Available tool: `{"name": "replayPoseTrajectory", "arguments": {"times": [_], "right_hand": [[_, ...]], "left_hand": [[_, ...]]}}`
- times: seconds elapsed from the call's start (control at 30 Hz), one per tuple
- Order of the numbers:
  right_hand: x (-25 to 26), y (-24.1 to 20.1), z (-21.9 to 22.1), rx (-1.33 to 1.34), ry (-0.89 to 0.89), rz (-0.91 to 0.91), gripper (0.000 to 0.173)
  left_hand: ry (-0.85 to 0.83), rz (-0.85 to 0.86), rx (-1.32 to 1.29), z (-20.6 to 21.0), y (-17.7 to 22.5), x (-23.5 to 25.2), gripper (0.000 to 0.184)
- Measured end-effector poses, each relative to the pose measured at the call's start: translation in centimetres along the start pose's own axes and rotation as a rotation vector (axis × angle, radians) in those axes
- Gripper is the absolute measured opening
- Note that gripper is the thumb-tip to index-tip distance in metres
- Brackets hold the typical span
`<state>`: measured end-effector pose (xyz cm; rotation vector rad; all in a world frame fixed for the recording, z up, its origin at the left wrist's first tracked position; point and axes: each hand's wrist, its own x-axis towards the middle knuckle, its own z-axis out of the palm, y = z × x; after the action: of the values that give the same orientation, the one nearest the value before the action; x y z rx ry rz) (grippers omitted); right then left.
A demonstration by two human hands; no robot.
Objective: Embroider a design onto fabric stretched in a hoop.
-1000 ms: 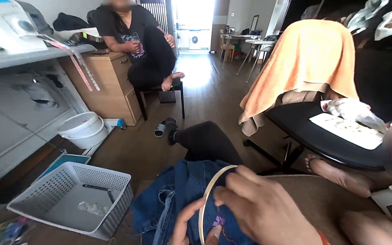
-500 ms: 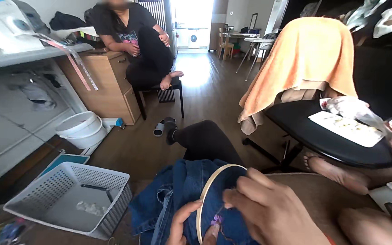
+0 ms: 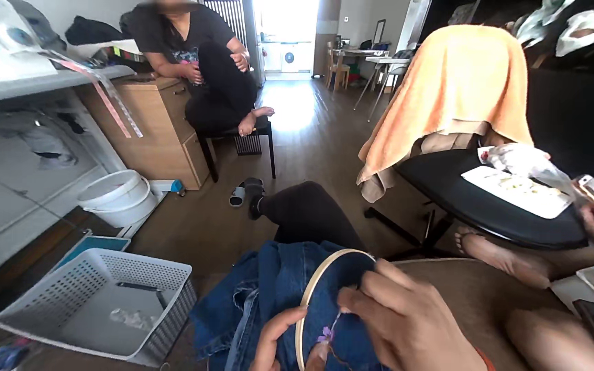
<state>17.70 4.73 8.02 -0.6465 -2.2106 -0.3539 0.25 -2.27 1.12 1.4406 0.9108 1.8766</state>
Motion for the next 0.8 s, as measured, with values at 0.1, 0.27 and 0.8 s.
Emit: {"name": "replayPoseTrajectory", "arguments": {"times": [0.1, 0.27, 0.8], "right_hand": [[-1.6, 0.2, -0.8, 0.182, 0.002, 0.095, 0.022], [-1.8, 0.7, -0.9, 0.211, -0.086, 0.14, 0.025], [-1.1, 0.2, -2.0, 0.141, -0.167, 0.02, 0.023]], "left_hand": [[-0.012, 0.014, 0.011, 0.1, 0.1, -0.1, 0.048], [-0.01, -0.013, 0.012, 0.0, 0.2, 0.1, 0.045], [-0.035, -0.043, -0.017, -0.3, 0.1, -0.1, 0.041]]}}
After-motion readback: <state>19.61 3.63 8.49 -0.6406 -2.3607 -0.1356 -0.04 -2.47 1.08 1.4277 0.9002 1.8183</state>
